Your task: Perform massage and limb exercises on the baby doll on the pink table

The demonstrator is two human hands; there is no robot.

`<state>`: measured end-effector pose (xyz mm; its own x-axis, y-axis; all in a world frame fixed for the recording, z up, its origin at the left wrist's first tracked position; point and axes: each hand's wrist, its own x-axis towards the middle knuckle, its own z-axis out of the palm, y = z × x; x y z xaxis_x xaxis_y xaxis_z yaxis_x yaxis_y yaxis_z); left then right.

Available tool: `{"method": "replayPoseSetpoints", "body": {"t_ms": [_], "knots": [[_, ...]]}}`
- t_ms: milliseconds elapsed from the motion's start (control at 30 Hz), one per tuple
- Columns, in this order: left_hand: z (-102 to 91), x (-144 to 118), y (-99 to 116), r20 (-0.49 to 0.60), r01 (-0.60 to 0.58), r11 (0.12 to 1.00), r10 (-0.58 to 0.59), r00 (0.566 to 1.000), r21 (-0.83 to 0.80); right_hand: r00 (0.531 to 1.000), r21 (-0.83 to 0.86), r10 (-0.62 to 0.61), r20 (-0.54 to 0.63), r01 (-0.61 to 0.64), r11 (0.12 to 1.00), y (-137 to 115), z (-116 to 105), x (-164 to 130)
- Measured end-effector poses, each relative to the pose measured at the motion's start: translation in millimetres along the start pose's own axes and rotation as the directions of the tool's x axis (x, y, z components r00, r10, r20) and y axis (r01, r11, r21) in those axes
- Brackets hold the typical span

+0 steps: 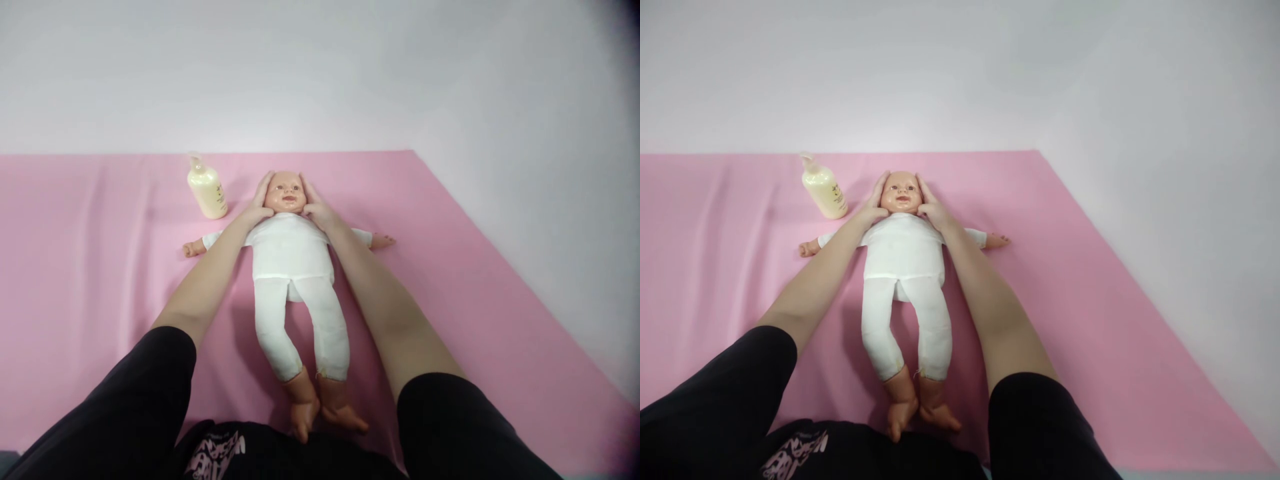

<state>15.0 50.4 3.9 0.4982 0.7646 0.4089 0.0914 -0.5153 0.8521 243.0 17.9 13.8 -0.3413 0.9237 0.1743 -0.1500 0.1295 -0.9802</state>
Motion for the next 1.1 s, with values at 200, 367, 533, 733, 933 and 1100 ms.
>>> {"method": "replayPoseSetpoints", "body": {"t_ms": [200,367,533,733,933,1100], "knots": [[-3.5,-1,6,0.033,-0.048,0.993,0.044,0.998,0.108,0.995,-0.023,-0.068,0.077,0.07,0.997,13,-8,5],[-4.9,-2,7,0.056,-0.042,0.991,0.035,0.998,0.128,0.99,-0.053,-0.098,0.097,0.104,0.993,20,-13,10],[-4.9,-2,8,0.057,-0.037,0.995,0.032,0.998,0.09,0.991,-0.096,-0.105,0.08,0.113,0.989,20,-12,9],[-4.3,-2,11,0.058,-0.03,0.996,0.025,0.998,0.083,0.994,-0.127,-0.092,0.056,0.099,0.987,18,-9,8],[-2.3,-2,13,0.024,-0.011,0.994,0.009,1.0,0.105,0.996,-0.153,-0.077,0.037,0.081,0.985,17,-9,6],[2.6,2,7,-0.024,-0.029,0.987,0.033,0.999,0.157,0.998,-0.131,-0.058,0.033,0.062,0.989,12,-6,4]]}}
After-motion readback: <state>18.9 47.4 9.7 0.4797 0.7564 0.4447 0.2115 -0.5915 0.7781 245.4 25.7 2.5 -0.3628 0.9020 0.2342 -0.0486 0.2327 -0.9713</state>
